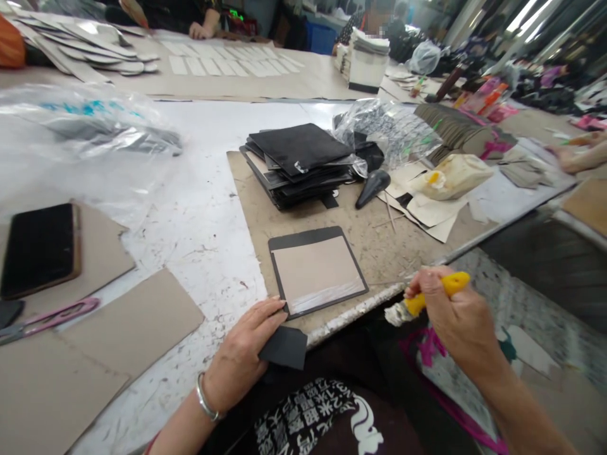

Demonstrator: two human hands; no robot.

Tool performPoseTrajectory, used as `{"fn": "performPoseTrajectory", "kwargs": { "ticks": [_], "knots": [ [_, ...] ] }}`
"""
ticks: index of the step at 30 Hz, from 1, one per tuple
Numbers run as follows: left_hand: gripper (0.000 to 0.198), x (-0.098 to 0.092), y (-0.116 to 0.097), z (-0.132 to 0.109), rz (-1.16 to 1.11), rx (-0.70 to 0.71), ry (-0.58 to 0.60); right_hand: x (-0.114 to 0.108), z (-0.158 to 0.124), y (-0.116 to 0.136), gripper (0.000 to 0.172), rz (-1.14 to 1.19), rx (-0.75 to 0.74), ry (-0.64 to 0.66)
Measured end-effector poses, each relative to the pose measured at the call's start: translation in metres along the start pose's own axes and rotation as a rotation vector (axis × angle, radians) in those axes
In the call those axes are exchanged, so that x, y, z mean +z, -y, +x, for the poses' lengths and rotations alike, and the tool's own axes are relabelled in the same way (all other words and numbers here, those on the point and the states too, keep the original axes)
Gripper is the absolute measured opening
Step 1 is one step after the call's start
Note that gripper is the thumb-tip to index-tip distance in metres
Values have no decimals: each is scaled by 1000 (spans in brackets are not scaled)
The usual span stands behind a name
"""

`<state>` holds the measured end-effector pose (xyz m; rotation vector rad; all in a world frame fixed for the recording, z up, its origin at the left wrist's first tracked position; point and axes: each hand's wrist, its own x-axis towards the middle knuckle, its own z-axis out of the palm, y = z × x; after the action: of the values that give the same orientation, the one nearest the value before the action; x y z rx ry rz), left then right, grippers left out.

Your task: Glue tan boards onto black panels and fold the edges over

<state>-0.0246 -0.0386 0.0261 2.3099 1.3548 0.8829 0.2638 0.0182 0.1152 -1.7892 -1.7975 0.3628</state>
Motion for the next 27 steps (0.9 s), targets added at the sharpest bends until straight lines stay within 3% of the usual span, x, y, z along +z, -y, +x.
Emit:
{"fn": "performPoseTrajectory", "kwargs": {
  "ticks": [4,7,10,12,15,18,23,27],
  "knots": [
    [40,2,-7,4,-112,-188,-98,30,2,-18,25,-48,-53,204],
    [40,7,-13,7,-121,-293,-146,57,1,-27,23,-107,-131,240],
    [44,13,-16,7,-76,-282,-140,67,1,-28,22,-63,-55,243],
    [46,15,-17,6,-46,-264,-123,65,3,-24,22,66,120,269],
    [45,15,-15,4,-29,-260,-102,57,6,-17,27,446,441,374],
    [43,15,-14,4,-47,-267,-89,55,6,-11,38,808,584,393],
    [32,6,-15,6,-232,-363,-106,49,12,-1,38,915,538,395],
    [25,-22,-15,21,-386,-782,-327,17,30,12,30,813,380,493]
  ]
}}
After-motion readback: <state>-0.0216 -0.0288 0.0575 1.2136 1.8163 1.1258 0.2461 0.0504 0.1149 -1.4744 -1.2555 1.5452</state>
